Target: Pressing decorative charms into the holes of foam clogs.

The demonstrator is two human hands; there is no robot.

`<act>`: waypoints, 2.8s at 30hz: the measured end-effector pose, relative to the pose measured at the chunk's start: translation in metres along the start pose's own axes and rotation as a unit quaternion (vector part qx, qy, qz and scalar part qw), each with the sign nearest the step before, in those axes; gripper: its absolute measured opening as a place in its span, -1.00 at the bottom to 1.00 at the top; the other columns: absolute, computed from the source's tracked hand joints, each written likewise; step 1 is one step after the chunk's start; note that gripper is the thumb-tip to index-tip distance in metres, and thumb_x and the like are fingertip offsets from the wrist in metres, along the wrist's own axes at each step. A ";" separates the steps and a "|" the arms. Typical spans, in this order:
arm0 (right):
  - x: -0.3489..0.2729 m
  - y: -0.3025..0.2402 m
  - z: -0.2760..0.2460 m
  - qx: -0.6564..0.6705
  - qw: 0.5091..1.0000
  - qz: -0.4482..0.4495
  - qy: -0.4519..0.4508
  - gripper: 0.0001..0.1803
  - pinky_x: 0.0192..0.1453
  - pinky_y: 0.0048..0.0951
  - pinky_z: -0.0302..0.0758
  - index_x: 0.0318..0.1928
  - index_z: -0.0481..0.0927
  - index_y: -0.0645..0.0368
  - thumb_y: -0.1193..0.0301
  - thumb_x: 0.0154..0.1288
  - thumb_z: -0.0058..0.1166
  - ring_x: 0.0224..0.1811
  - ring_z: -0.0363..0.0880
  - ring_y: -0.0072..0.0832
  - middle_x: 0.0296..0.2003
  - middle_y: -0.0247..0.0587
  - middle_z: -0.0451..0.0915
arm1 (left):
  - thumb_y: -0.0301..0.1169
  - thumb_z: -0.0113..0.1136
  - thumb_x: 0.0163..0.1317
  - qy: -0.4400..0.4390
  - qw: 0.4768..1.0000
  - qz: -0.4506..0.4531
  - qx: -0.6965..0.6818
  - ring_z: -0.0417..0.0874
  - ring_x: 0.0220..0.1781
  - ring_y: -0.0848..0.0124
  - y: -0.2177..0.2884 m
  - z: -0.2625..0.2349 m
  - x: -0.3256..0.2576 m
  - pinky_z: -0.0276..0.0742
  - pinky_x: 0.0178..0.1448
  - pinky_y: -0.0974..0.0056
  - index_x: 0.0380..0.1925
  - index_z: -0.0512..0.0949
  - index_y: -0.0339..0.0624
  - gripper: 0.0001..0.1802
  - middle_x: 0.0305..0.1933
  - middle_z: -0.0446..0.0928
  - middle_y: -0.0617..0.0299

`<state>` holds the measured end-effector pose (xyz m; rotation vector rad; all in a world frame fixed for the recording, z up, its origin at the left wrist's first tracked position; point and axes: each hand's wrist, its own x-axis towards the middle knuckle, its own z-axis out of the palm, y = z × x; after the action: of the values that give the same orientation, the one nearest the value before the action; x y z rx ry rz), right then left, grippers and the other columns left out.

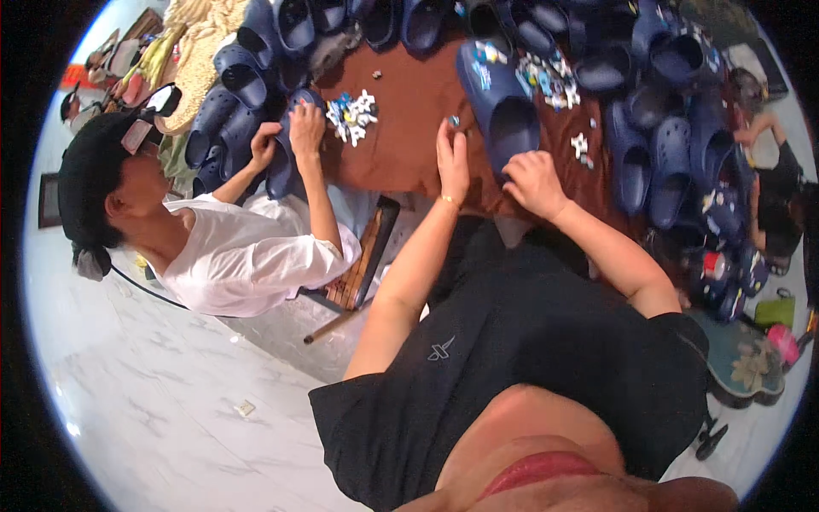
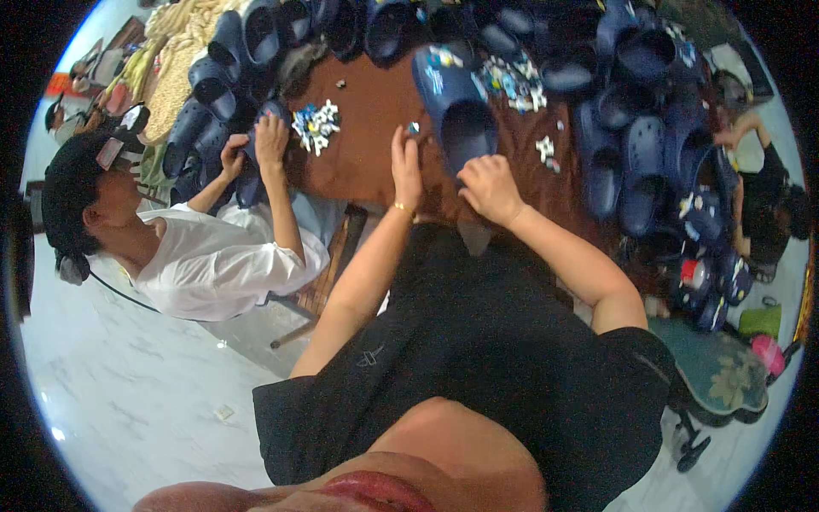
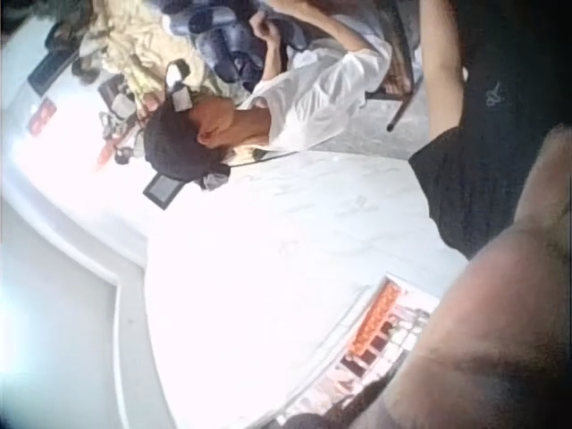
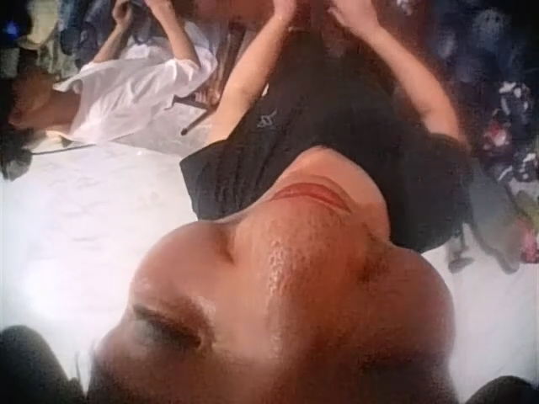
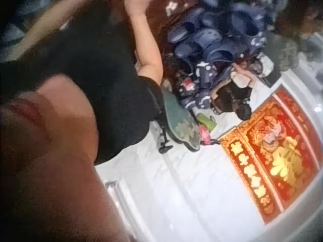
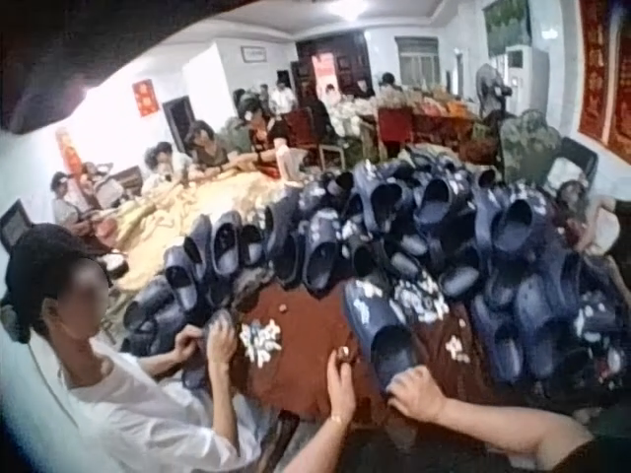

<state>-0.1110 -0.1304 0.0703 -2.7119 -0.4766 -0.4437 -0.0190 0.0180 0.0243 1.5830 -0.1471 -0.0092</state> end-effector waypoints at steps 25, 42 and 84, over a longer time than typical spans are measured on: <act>0.092 0.096 0.060 0.097 0.994 0.009 0.042 -0.71 0.12 -0.22 0.20 -0.31 0.57 0.12 0.22 0.06 -0.05 0.08 0.29 -0.23 -0.15 -0.13 0.49 | -0.54 -0.04 -0.14 -0.272 0.835 0.322 0.354 0.41 -0.11 0.08 -0.012 0.032 -0.021 0.35 -0.05 0.12 -0.37 0.42 -0.28 -0.76 -0.11 0.37 -0.06; 0.106 0.062 0.042 0.104 0.988 -0.009 0.111 -0.76 -0.23 -0.30 0.19 -0.66 0.31 0.11 0.33 -0.13 0.10 -0.38 0.31 -0.27 -0.58 -0.25 0.33 | -0.31 -0.08 -0.01 -0.280 0.826 0.136 0.470 0.52 -0.43 0.07 -0.011 0.046 -0.009 0.41 -0.25 0.08 -0.71 0.50 -0.24 -0.72 -0.54 0.50 -0.07; 0.117 0.105 0.078 -0.077 0.982 0.101 0.138 -0.72 -0.31 -0.23 0.29 -0.65 0.53 0.09 0.20 0.03 -0.06 -0.35 0.44 -0.33 -0.53 -0.26 0.49 | -0.32 -0.09 -0.08 -0.323 0.775 0.118 0.530 0.55 -0.50 0.15 -0.018 0.054 0.003 0.47 -0.35 0.11 -0.72 0.54 -0.19 -0.74 -0.57 0.51 -0.02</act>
<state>0.0524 -0.1615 0.0129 -2.7456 -0.0930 -0.8141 -0.0202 -0.0357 0.0054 2.6292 -1.0487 -0.3313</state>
